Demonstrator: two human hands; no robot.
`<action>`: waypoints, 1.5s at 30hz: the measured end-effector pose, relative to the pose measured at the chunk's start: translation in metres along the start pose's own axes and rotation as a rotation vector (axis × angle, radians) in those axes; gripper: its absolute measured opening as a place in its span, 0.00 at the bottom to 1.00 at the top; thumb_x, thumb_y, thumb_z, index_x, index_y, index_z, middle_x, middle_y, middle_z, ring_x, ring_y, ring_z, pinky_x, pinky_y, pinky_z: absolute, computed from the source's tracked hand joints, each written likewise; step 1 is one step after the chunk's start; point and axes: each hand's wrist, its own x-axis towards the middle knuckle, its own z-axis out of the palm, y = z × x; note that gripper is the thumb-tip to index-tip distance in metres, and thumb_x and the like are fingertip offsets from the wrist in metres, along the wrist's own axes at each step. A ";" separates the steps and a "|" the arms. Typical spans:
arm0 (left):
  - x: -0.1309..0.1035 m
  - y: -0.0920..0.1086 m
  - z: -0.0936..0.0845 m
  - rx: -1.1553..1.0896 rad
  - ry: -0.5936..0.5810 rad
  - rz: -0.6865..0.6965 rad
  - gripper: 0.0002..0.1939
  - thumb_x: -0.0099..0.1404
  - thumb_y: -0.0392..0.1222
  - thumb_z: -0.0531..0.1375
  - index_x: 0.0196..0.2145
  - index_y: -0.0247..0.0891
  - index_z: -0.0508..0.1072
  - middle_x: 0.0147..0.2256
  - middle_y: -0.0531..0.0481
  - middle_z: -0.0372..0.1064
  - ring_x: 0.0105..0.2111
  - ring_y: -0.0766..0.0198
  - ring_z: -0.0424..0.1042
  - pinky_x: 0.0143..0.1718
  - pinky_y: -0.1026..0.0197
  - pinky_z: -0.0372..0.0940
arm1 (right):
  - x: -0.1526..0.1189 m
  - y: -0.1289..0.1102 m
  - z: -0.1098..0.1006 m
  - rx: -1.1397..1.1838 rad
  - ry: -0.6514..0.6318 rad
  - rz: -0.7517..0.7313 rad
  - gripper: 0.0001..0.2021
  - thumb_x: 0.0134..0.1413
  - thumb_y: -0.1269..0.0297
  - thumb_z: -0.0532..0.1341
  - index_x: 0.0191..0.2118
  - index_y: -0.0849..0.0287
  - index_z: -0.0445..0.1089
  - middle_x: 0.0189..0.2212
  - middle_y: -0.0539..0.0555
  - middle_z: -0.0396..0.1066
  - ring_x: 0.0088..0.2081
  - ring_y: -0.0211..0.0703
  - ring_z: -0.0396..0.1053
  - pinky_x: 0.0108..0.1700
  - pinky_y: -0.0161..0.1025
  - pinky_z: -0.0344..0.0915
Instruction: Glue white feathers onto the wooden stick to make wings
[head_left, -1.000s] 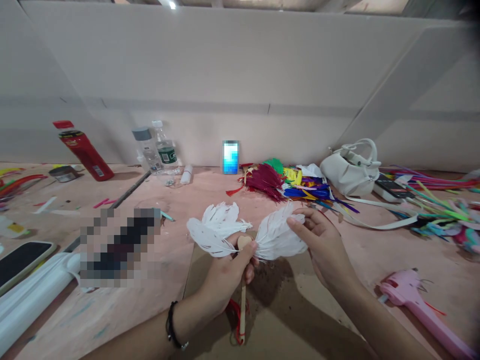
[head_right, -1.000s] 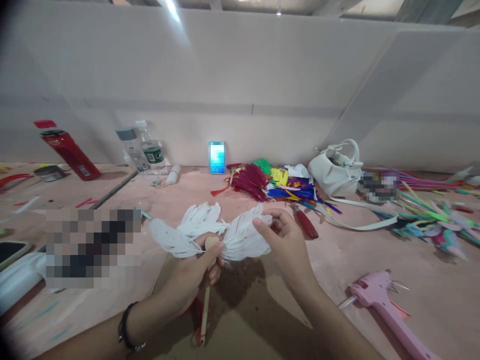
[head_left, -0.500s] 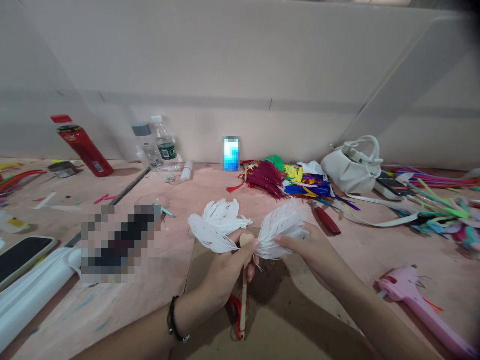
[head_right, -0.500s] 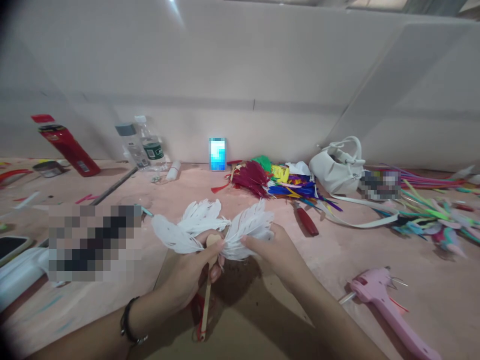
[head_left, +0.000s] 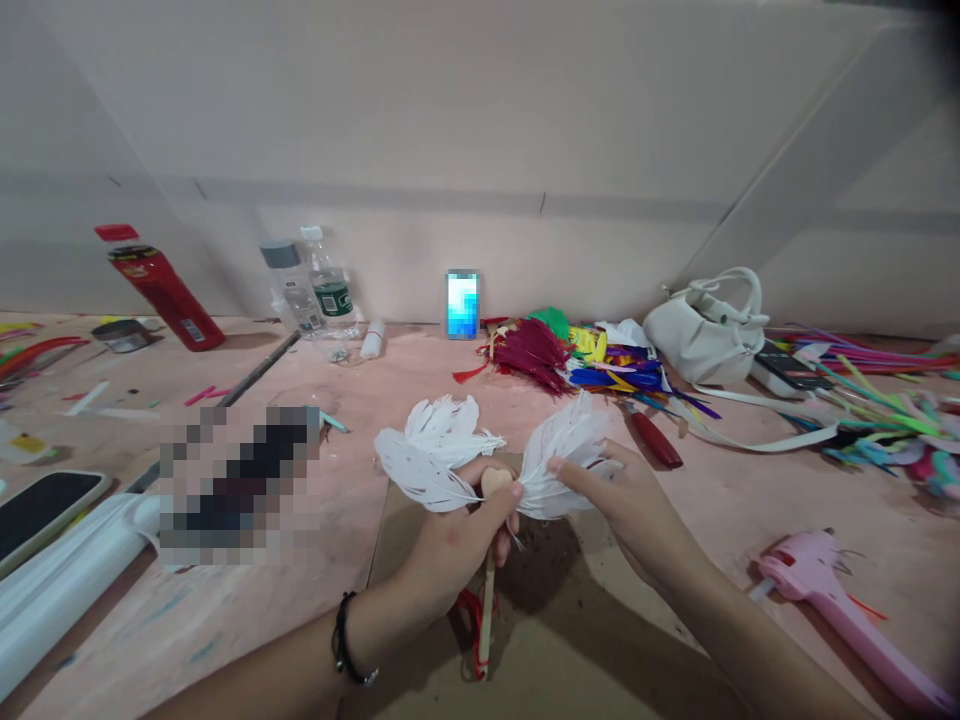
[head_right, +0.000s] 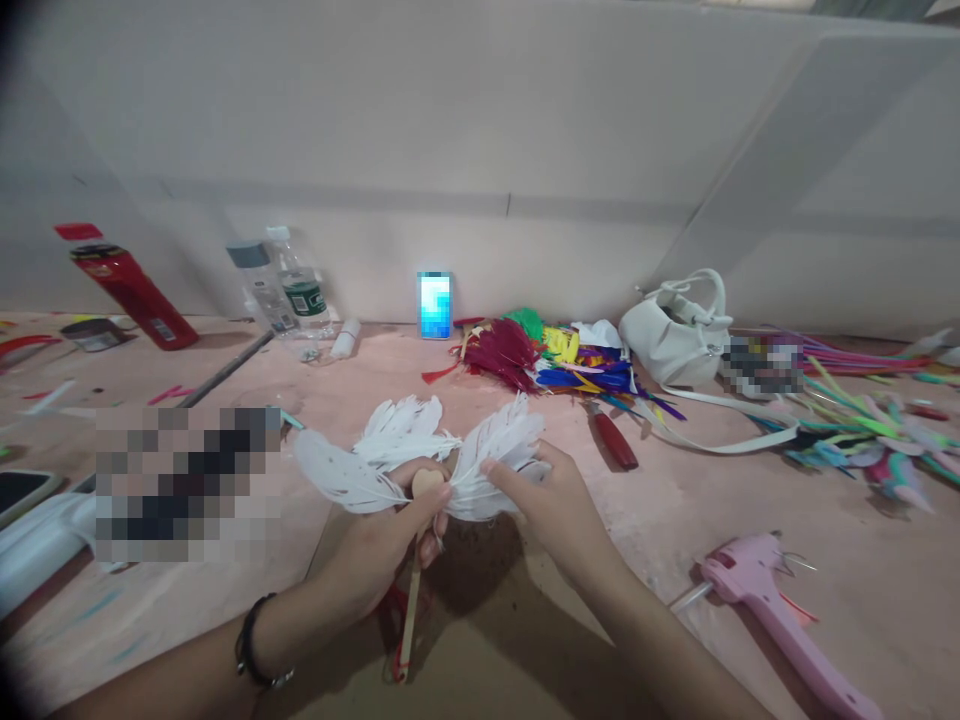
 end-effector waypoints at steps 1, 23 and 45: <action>0.000 0.000 0.001 0.008 0.008 0.006 0.15 0.65 0.51 0.63 0.28 0.39 0.67 0.21 0.57 0.64 0.15 0.73 0.60 0.17 0.69 0.56 | 0.000 0.001 0.000 0.030 -0.013 0.010 0.17 0.44 0.51 0.75 0.33 0.58 0.76 0.31 0.54 0.78 0.33 0.48 0.73 0.37 0.40 0.68; 0.000 0.001 0.003 0.010 -0.010 0.006 0.18 0.66 0.53 0.62 0.25 0.39 0.65 0.20 0.59 0.60 0.16 0.72 0.59 0.18 0.69 0.54 | 0.001 0.003 0.002 0.103 0.002 0.045 0.20 0.42 0.52 0.77 0.39 0.58 0.77 0.38 0.56 0.79 0.39 0.51 0.73 0.41 0.44 0.70; 0.009 -0.012 -0.004 -0.200 -0.006 -0.075 0.16 0.64 0.51 0.64 0.27 0.36 0.71 0.25 0.52 0.69 0.24 0.68 0.64 0.29 0.65 0.60 | 0.016 -0.005 -0.010 0.209 -0.017 -0.022 0.16 0.52 0.50 0.71 0.40 0.54 0.73 0.32 0.51 0.74 0.35 0.46 0.70 0.35 0.38 0.63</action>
